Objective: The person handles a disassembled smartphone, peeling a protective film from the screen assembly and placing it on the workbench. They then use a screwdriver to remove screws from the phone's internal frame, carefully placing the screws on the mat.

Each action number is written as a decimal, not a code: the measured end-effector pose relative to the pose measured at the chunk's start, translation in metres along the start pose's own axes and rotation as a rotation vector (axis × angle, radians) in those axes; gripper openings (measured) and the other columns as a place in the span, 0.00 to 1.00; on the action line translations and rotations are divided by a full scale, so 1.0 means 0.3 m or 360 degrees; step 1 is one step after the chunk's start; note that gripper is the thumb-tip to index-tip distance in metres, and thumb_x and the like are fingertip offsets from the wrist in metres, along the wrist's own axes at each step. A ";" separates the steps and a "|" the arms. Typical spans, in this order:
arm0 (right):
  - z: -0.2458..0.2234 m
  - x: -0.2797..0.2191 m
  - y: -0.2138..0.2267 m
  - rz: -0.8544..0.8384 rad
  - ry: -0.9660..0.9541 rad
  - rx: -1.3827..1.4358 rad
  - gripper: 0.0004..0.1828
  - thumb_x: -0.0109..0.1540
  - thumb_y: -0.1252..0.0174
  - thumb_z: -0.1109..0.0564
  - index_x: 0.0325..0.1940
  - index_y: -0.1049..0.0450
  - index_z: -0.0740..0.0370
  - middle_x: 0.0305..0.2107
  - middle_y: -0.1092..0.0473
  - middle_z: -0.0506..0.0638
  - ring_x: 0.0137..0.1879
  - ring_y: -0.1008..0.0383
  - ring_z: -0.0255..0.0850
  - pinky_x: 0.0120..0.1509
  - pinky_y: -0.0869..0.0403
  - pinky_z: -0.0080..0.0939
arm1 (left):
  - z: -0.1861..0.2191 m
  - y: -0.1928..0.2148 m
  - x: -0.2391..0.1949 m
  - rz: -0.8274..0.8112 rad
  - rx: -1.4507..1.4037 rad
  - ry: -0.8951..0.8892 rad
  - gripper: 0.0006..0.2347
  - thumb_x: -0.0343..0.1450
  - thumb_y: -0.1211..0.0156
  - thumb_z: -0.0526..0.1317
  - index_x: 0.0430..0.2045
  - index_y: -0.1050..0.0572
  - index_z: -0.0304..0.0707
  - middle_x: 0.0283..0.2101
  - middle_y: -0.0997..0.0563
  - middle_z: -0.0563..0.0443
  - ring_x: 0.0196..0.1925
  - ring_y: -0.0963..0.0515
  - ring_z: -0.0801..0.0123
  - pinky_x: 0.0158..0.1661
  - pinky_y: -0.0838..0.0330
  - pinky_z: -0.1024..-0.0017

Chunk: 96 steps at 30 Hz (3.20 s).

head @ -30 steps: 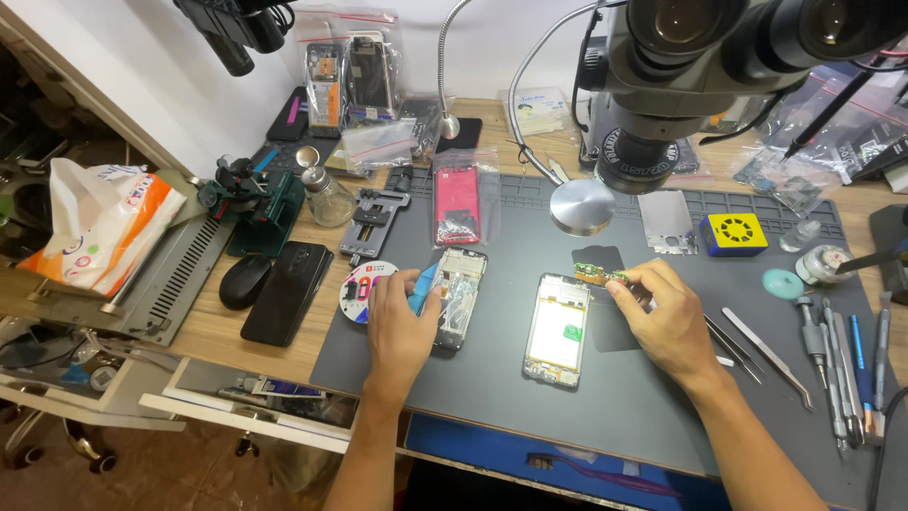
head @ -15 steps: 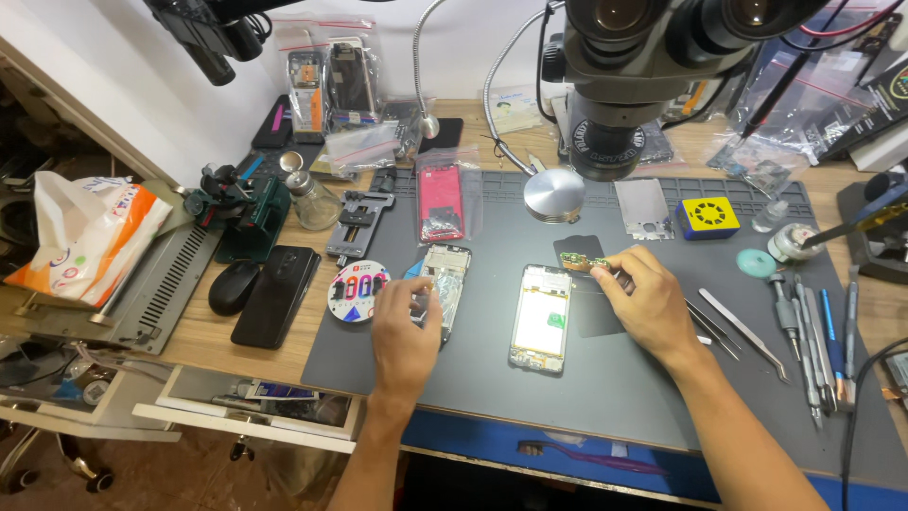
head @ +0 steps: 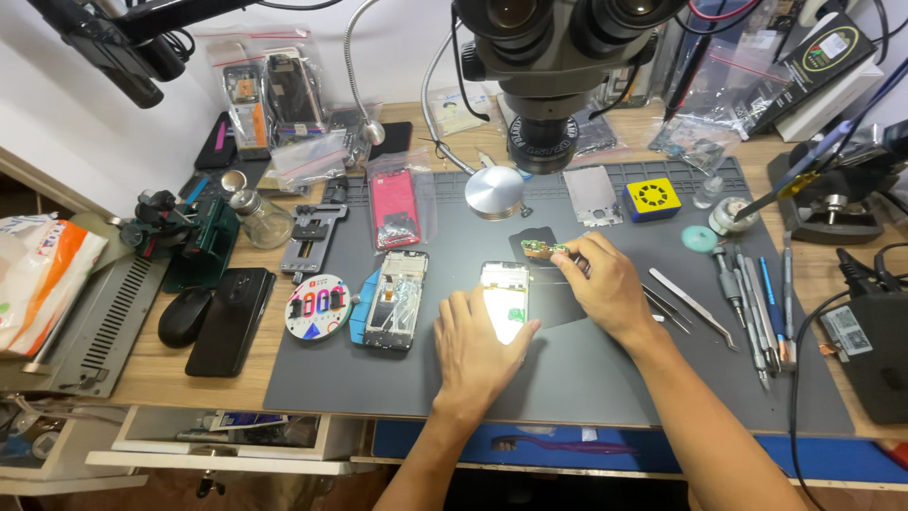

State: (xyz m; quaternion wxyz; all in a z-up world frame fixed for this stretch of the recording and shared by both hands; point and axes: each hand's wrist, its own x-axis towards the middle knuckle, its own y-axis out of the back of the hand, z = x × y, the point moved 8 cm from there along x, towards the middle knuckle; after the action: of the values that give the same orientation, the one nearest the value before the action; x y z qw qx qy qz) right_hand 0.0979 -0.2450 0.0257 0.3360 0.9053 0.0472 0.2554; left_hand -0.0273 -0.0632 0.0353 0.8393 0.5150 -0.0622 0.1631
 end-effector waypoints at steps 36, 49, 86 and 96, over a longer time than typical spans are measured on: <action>0.051 0.002 -0.025 -0.0152 -0.0076 0.0151 0.11 0.68 0.38 0.49 0.43 0.21 0.58 0.36 0.23 0.52 0.40 0.19 0.49 0.45 0.21 0.46 | -0.063 -0.073 0.062 -0.0248 -0.0653 0.0025 0.09 0.76 0.38 0.46 0.32 0.24 0.41 0.34 0.25 0.47 0.43 0.22 0.53 0.48 0.29 0.60; 0.066 0.006 -0.026 -0.0198 -0.0273 0.0321 0.09 0.66 0.37 0.53 0.45 0.19 0.59 0.35 0.22 0.54 0.37 0.18 0.46 0.40 0.22 0.43 | -0.274 -0.063 0.005 0.0055 -0.1748 0.0748 0.07 0.81 0.46 0.41 0.42 0.26 0.36 0.40 0.20 0.47 0.45 0.23 0.69 0.49 0.26 0.69; 0.047 -0.011 -0.049 -0.0125 -0.0346 -0.0036 0.06 0.62 0.38 0.49 0.42 0.24 0.47 0.38 0.23 0.39 0.43 0.21 0.43 0.46 0.27 0.46 | -0.126 0.070 -0.034 0.0216 -0.2604 0.1138 0.15 0.75 0.52 0.31 0.55 0.42 0.40 0.58 0.26 0.26 0.55 0.20 0.26 0.57 0.25 0.49; -0.037 -0.027 -0.017 -0.0643 -0.0163 0.0029 0.20 0.61 0.36 0.48 0.57 0.24 0.48 0.52 0.32 0.44 0.58 0.26 0.42 0.58 0.29 0.46 | -0.143 0.022 -0.062 0.0246 -0.2574 0.1144 0.15 0.76 0.53 0.32 0.56 0.42 0.41 0.58 0.25 0.24 0.52 0.19 0.30 0.54 0.24 0.51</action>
State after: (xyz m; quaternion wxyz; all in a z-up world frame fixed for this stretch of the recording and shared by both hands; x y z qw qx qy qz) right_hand 0.0860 -0.2365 0.0261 0.3740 0.8923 0.2132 0.1359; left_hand -0.0497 -0.0265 0.0160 0.9017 -0.3233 0.0743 0.2772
